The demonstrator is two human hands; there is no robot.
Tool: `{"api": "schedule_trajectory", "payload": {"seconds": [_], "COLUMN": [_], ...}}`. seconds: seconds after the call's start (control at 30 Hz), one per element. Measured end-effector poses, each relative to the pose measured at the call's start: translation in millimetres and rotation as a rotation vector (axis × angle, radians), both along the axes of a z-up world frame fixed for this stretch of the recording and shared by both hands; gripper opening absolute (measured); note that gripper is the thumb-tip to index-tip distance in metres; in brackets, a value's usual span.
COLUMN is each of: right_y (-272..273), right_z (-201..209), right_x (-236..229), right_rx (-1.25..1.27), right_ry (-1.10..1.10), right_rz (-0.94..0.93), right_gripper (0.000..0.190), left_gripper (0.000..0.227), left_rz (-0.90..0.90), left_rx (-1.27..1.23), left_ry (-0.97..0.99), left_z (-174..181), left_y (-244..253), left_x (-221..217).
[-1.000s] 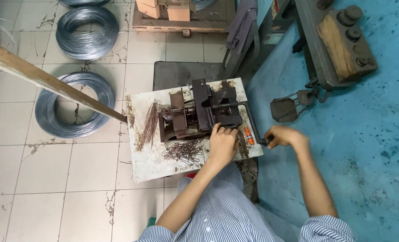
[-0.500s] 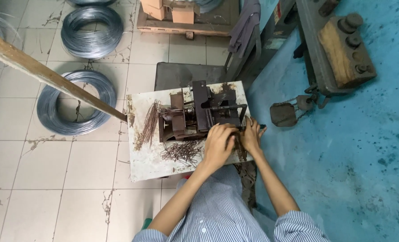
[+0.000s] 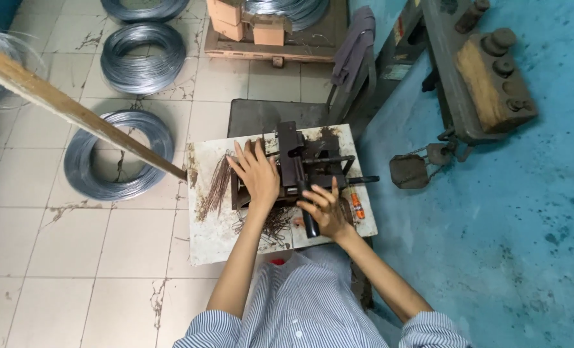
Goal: Feeding metal wires into a manual machine and pulling a lever to cut or bend them.
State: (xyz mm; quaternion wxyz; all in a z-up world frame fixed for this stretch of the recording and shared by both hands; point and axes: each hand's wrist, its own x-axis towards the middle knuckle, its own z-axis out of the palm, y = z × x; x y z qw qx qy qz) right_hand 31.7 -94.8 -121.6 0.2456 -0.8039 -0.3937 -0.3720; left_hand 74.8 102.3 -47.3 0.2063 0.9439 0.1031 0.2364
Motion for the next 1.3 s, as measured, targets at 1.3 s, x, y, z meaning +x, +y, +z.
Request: {"api": "schedule_trajectory", "payload": {"seconds": [1.3], "right_y": [6], "right_z": [62], "right_x": [222], "right_rx": [-0.121], "right_ry": [0.962], "right_rz": [-0.421], "right_gripper": [0.052], "left_gripper": [0.047], "left_rz": [-0.074], "left_rx": [-0.095], "left_ry": [-0.025], "left_z": [-35], "left_y": [3], "left_x": [7]}}
